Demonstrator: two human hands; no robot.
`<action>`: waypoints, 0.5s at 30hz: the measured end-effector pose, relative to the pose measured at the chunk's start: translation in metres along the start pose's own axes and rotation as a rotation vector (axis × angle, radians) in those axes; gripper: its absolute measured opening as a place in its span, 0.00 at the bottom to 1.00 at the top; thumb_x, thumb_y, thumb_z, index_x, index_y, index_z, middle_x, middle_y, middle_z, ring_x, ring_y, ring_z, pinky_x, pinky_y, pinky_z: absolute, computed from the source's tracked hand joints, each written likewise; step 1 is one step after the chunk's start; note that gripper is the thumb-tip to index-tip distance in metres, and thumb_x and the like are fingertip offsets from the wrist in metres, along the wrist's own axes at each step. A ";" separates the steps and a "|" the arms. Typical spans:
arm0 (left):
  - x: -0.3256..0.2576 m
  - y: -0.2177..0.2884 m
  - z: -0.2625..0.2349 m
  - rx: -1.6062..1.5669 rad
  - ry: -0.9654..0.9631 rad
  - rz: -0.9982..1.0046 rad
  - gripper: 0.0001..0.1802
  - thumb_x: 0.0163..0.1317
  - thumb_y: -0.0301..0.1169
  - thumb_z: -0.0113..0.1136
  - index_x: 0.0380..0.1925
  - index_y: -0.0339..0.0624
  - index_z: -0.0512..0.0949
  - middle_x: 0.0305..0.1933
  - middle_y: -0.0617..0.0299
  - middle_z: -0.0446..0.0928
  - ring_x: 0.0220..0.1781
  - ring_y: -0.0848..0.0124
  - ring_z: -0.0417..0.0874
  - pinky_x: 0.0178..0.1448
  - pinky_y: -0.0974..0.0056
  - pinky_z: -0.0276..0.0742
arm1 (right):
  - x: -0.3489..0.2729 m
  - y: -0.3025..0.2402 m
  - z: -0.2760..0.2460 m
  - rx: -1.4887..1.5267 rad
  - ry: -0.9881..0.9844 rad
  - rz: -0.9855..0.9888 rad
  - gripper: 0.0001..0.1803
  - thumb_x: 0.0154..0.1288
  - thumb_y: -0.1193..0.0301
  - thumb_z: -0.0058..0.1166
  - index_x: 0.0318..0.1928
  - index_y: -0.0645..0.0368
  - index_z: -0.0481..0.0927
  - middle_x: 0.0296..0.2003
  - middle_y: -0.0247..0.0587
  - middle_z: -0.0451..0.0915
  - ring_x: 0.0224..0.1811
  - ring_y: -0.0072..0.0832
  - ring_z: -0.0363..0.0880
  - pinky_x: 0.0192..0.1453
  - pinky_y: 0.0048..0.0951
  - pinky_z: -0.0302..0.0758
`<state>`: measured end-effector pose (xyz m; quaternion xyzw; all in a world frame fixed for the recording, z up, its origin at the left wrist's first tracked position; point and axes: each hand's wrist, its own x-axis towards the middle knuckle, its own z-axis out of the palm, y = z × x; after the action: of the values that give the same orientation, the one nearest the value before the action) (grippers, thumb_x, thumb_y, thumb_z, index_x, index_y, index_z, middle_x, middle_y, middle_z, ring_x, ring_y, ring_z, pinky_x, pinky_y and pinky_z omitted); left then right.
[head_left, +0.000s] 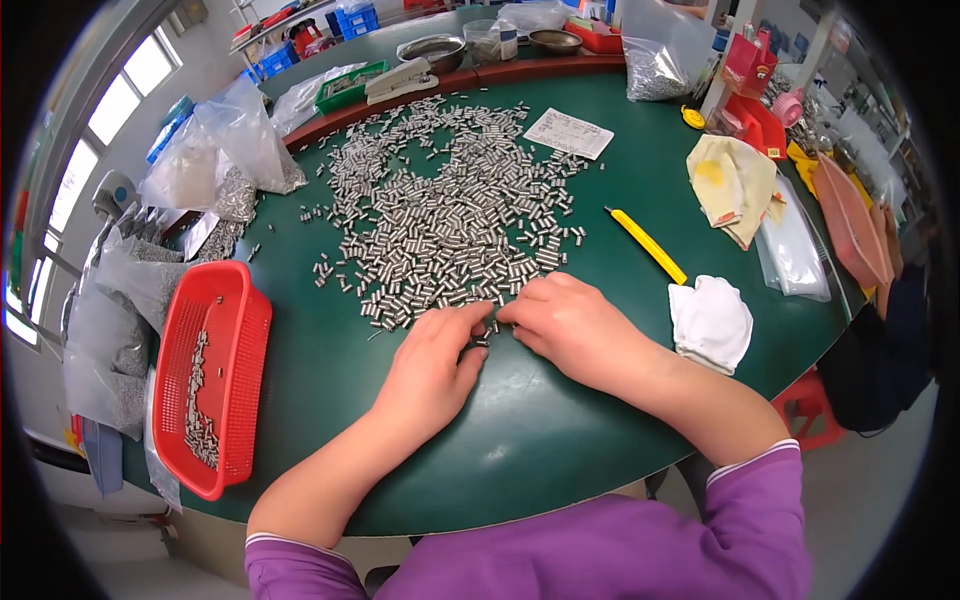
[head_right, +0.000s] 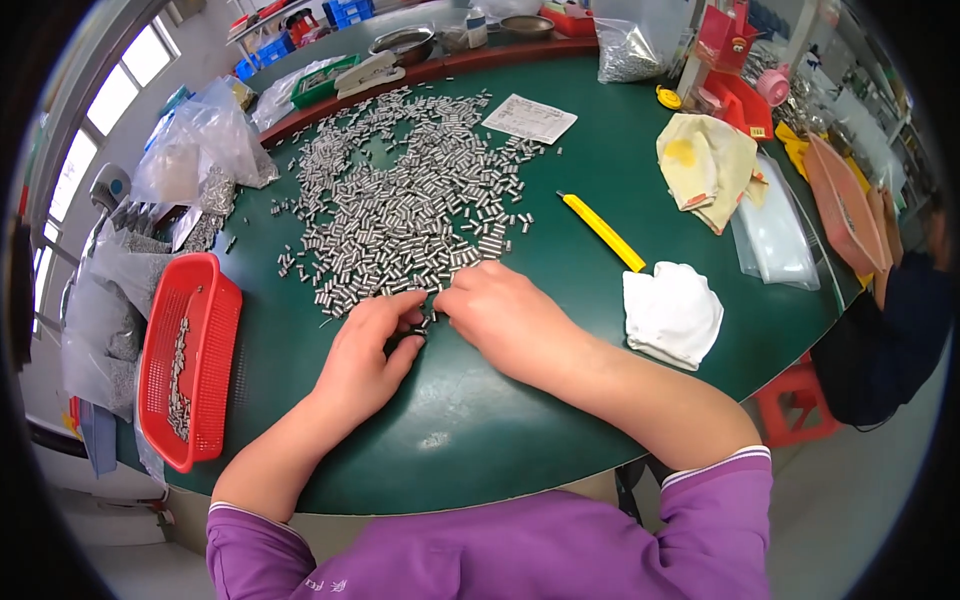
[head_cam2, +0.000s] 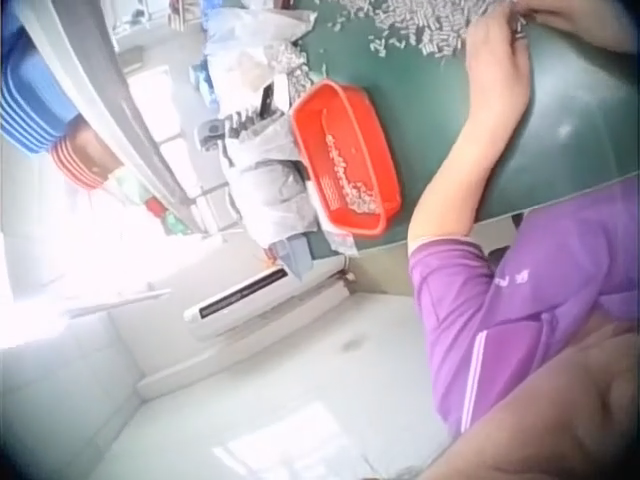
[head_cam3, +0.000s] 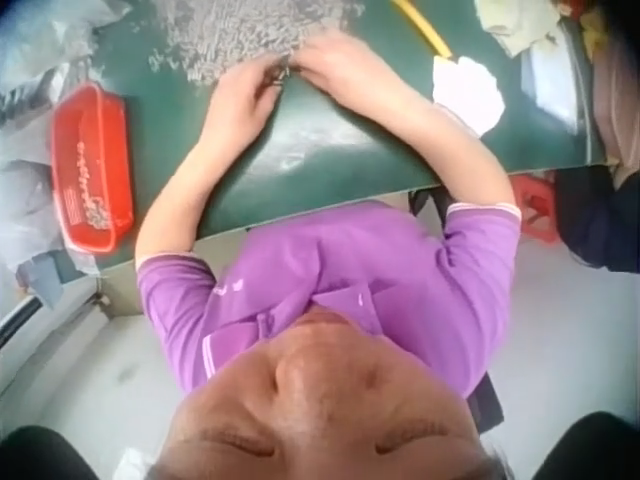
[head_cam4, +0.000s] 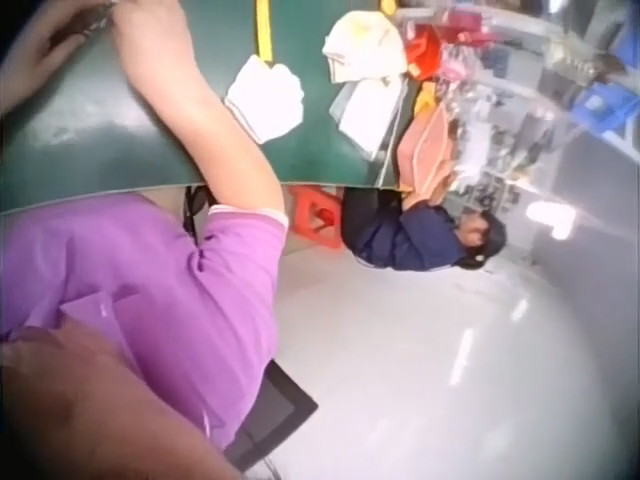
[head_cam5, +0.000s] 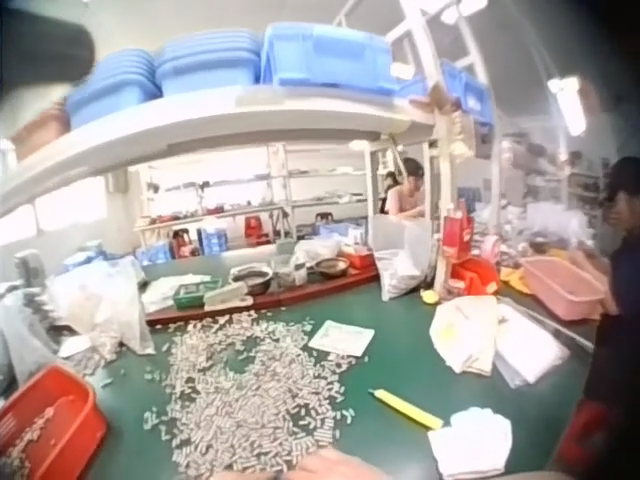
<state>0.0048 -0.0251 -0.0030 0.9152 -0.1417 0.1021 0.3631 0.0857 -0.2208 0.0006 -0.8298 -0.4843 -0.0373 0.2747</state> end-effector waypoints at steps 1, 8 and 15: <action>0.000 0.001 0.000 -0.010 0.007 -0.009 0.25 0.55 0.20 0.62 0.55 0.38 0.72 0.42 0.55 0.78 0.47 0.56 0.78 0.53 0.56 0.74 | 0.001 -0.002 0.001 0.011 0.012 0.008 0.11 0.57 0.74 0.61 0.42 0.58 0.82 0.37 0.39 0.79 0.44 0.39 0.76 0.50 0.37 0.74; -0.002 -0.004 0.002 -0.036 0.043 -0.021 0.31 0.54 0.17 0.62 0.61 0.39 0.68 0.40 0.56 0.77 0.42 0.62 0.78 0.48 0.60 0.78 | 0.010 -0.006 0.007 0.045 0.047 -0.042 0.08 0.56 0.75 0.58 0.38 0.59 0.80 0.34 0.42 0.76 0.41 0.42 0.75 0.47 0.40 0.75; -0.005 -0.004 0.000 0.035 0.066 -0.038 0.31 0.55 0.17 0.60 0.61 0.37 0.68 0.38 0.56 0.77 0.40 0.61 0.78 0.45 0.59 0.77 | 0.007 -0.010 0.003 0.004 0.035 -0.032 0.08 0.56 0.74 0.59 0.38 0.59 0.80 0.32 0.42 0.76 0.39 0.43 0.75 0.45 0.41 0.74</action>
<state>0.0012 -0.0210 -0.0070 0.9201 -0.1105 0.1278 0.3534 0.0807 -0.2102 0.0044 -0.8206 -0.4928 -0.0554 0.2841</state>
